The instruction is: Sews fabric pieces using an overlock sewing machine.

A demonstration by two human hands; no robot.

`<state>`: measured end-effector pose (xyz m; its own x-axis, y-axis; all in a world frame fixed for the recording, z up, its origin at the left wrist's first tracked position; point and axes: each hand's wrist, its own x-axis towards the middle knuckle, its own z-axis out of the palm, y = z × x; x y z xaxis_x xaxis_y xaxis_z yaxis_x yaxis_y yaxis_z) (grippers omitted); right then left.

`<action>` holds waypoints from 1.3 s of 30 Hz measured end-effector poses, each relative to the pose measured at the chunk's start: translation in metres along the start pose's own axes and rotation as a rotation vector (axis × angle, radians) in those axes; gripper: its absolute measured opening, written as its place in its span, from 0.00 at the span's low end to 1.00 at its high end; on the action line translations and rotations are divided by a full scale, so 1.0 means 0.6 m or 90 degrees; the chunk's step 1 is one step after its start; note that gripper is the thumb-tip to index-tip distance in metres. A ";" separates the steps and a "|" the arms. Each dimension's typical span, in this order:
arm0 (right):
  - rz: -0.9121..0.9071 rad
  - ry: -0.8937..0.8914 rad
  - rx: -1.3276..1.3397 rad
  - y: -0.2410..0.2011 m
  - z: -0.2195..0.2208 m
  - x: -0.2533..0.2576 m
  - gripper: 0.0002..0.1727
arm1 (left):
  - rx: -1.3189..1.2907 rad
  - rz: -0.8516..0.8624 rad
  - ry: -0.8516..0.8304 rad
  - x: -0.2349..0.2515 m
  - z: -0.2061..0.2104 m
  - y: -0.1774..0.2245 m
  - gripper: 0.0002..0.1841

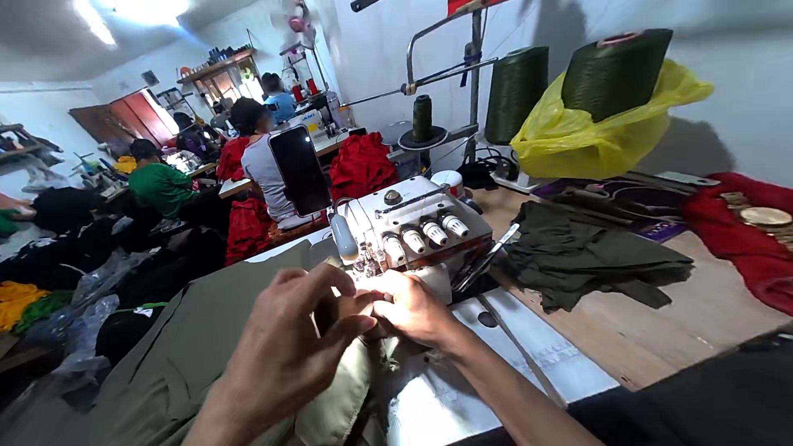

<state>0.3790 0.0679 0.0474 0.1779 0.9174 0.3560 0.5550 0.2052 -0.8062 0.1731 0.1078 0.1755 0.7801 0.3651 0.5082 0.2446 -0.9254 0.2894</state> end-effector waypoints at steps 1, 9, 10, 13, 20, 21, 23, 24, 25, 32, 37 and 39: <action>-0.006 0.011 -0.008 0.000 0.000 0.002 0.12 | 0.029 0.010 -0.005 0.005 -0.012 -0.003 0.16; 0.065 -0.045 0.067 -0.001 -0.006 -0.005 0.10 | 0.258 0.067 -0.006 0.019 -0.007 -0.040 0.04; 0.083 -0.083 0.094 -0.013 -0.014 -0.016 0.14 | 0.247 0.092 -0.019 0.022 -0.004 -0.047 0.03; 0.073 -0.125 0.138 -0.032 -0.014 -0.110 0.19 | 0.131 0.127 -0.198 -0.016 0.043 -0.041 0.04; 0.133 0.029 0.130 -0.001 0.027 -0.262 0.16 | -0.020 0.128 -0.285 -0.109 0.140 -0.034 0.11; 0.150 0.041 0.136 -0.008 0.026 -0.260 0.16 | -0.020 0.126 -0.256 -0.109 0.142 -0.031 0.10; 0.177 0.053 0.144 -0.014 0.028 -0.256 0.15 | -0.015 0.113 -0.178 -0.108 0.146 -0.021 0.09; 0.182 0.053 0.161 -0.016 0.029 -0.254 0.15 | -0.009 0.103 -0.156 -0.105 0.146 -0.015 0.10; 0.185 0.052 0.182 -0.018 0.028 -0.251 0.14 | 0.002 0.105 -0.148 -0.099 0.146 -0.013 0.12; 0.179 0.072 0.189 -0.023 0.022 -0.246 0.16 | -0.044 0.175 -0.220 -0.079 0.149 -0.027 0.08; 0.176 0.078 0.191 -0.020 0.026 -0.245 0.16 | -0.073 0.143 -0.286 -0.064 0.136 -0.025 0.09; 0.164 0.083 0.199 -0.019 0.031 -0.245 0.13 | -0.068 0.136 -0.298 -0.065 0.139 -0.029 0.10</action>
<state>0.3316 -0.0630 -0.0047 0.3902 0.9058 0.1650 0.2100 0.0869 -0.9738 0.1863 0.1008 0.0828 0.9859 0.0625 0.1555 0.0108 -0.9497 0.3129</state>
